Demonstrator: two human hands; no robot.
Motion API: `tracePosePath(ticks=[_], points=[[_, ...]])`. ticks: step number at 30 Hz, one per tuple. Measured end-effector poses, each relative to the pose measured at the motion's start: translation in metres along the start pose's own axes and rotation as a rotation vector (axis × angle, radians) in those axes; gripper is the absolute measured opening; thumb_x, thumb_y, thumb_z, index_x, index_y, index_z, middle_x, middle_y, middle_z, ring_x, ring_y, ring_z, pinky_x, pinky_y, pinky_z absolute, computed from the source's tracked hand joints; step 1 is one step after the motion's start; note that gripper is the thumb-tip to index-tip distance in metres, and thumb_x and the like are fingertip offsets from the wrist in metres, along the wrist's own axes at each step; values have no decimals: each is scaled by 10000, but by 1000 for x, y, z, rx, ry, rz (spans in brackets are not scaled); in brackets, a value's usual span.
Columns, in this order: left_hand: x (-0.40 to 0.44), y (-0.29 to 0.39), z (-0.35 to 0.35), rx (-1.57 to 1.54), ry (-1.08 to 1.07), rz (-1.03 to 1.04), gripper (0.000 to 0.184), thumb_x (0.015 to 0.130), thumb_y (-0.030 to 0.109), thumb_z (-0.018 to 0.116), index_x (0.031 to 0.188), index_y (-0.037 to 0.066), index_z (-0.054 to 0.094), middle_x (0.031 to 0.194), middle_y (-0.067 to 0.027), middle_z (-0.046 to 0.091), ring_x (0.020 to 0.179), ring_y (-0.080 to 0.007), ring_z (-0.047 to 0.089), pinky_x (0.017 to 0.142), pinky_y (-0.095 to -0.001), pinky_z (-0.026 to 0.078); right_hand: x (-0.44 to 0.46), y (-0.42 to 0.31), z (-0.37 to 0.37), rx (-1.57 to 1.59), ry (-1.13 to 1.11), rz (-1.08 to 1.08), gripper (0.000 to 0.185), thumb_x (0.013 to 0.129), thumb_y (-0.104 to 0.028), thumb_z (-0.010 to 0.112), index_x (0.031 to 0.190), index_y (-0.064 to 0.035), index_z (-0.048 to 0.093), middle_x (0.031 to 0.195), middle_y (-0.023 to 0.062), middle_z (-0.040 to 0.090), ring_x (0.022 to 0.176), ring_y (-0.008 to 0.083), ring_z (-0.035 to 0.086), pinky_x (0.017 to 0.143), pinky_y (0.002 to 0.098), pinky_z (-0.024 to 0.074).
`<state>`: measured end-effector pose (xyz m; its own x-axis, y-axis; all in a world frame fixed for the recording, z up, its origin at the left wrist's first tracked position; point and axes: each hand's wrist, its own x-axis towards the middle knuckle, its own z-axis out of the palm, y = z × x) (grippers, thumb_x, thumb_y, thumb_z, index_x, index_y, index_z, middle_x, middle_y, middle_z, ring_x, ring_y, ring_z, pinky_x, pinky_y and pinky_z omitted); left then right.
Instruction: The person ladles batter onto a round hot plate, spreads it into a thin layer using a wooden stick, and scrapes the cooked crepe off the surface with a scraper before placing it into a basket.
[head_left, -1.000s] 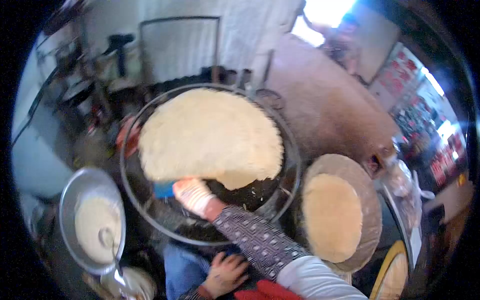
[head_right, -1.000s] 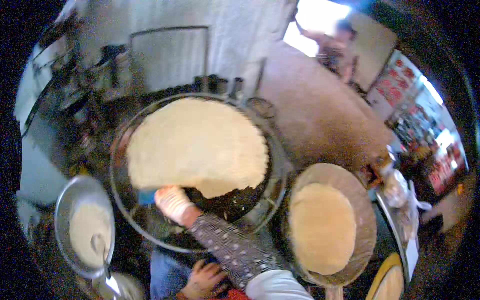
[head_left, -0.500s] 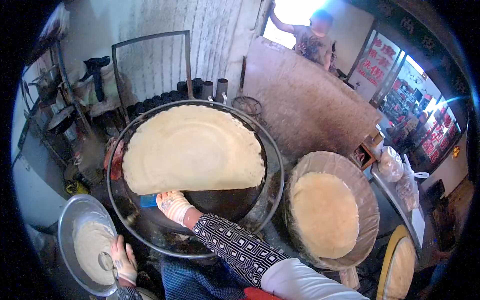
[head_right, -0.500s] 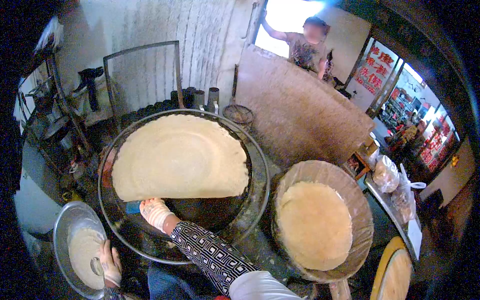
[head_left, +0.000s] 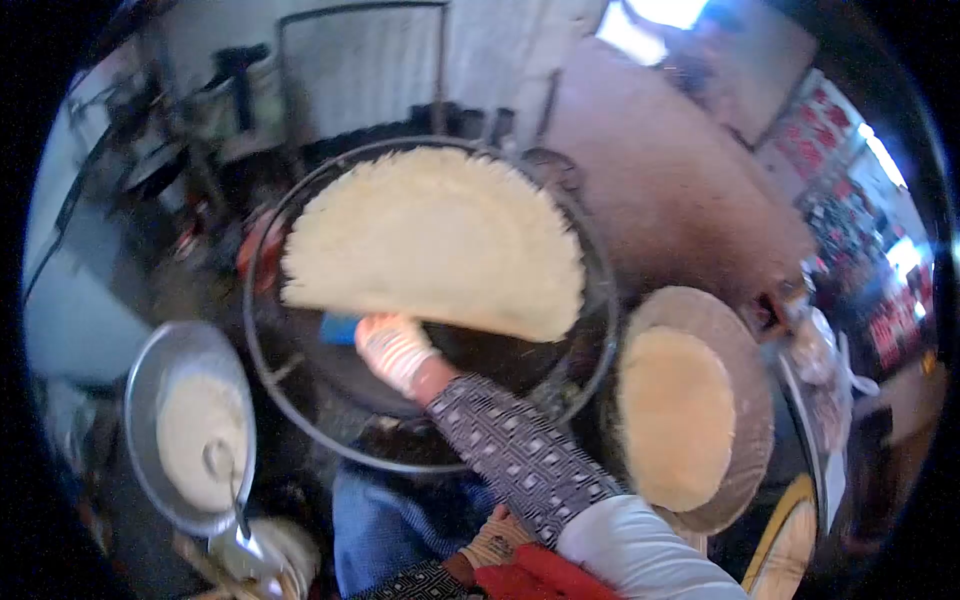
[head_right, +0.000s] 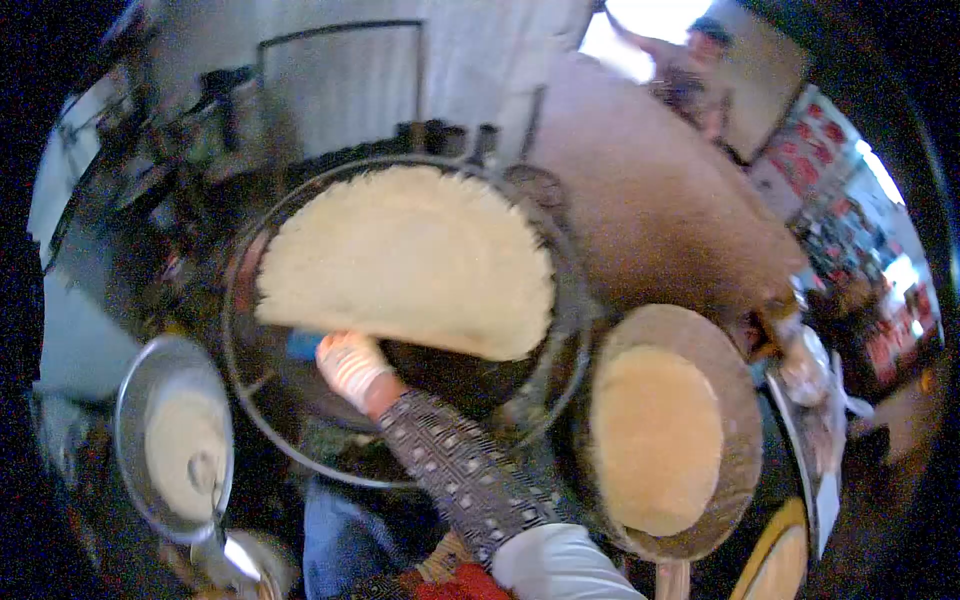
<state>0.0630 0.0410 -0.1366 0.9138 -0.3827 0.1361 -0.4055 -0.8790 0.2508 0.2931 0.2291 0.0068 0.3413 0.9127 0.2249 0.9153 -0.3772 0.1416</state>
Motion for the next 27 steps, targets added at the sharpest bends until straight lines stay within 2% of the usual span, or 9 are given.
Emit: tracePosePath(ticks=[3,5,6,7,9,12,18,22,27], points=[[-7,-36,-144,-290,-422,-231,463,915,462,498,1228,131,579,1240,-97,577,1223,-260,496,1064,-572,243,6,14,7,-100,-2,31,193,834,-162,513,914,-43,643,891,156,682,855,282,666,735,478,493],[-69,-69,-123,-116,-197,-615,522,886,515,531,1222,118,569,1266,-131,536,1241,-319,440,1030,-646,224,12,22,23,-159,-22,28,332,887,-187,465,1129,11,578,1125,207,646,986,301,647,870,493,467],[-95,-77,-121,-7,-189,-738,592,883,541,524,1304,125,520,1389,-146,445,1337,-385,317,1039,-719,132,17,29,36,-182,-24,-4,360,911,-186,436,1181,20,556,1180,218,625,1037,325,636,916,493,459],[-116,-85,-120,-10,-247,-840,690,899,615,445,1399,139,451,1463,-169,370,1361,-475,237,1042,-739,79,20,29,24,-119,-24,30,353,920,-175,425,1188,15,555,1176,205,627,1036,326,641,936,476,460],[-135,-90,-110,-173,-297,-1032,708,848,590,551,1431,218,400,1538,-167,236,1371,-531,174,1034,-738,151,34,34,40,-11,-144,74,346,917,-176,437,1186,4,560,1145,190,641,1005,299,655,911,447,474],[-129,-94,-104,-292,-239,-1095,730,848,594,563,1450,229,370,1553,-165,187,1372,-565,125,1062,-700,173,53,40,36,-132,-128,31,337,913,-183,457,1183,-11,564,1095,166,661,968,273,665,857,430,488],[-128,-86,-100,-313,-225,-1085,715,853,592,562,1449,241,378,1561,-156,181,1386,-553,110,1080,-684,161,69,41,20,-31,-157,111,353,920,-169,457,1214,3,550,1149,199,632,1043,302,634,954,444,477],[-129,-76,-89,-284,-193,-1083,709,846,578,580,1441,244,389,1547,-165,216,1383,-552,123,1079,-681,168,73,54,73,-114,4,100,338,910,-142,469,1192,24,554,1117,199,647,1013,307,650,899,439,511],[-129,-59,-79,-264,-177,-1074,696,837,560,599,1427,243,409,1527,-176,256,1373,-552,148,1070,-678,183,67,60,31,31,-15,162,256,913,-136,467,1096,-7,592,1004,194,688,933,296,688,819,429,546]])
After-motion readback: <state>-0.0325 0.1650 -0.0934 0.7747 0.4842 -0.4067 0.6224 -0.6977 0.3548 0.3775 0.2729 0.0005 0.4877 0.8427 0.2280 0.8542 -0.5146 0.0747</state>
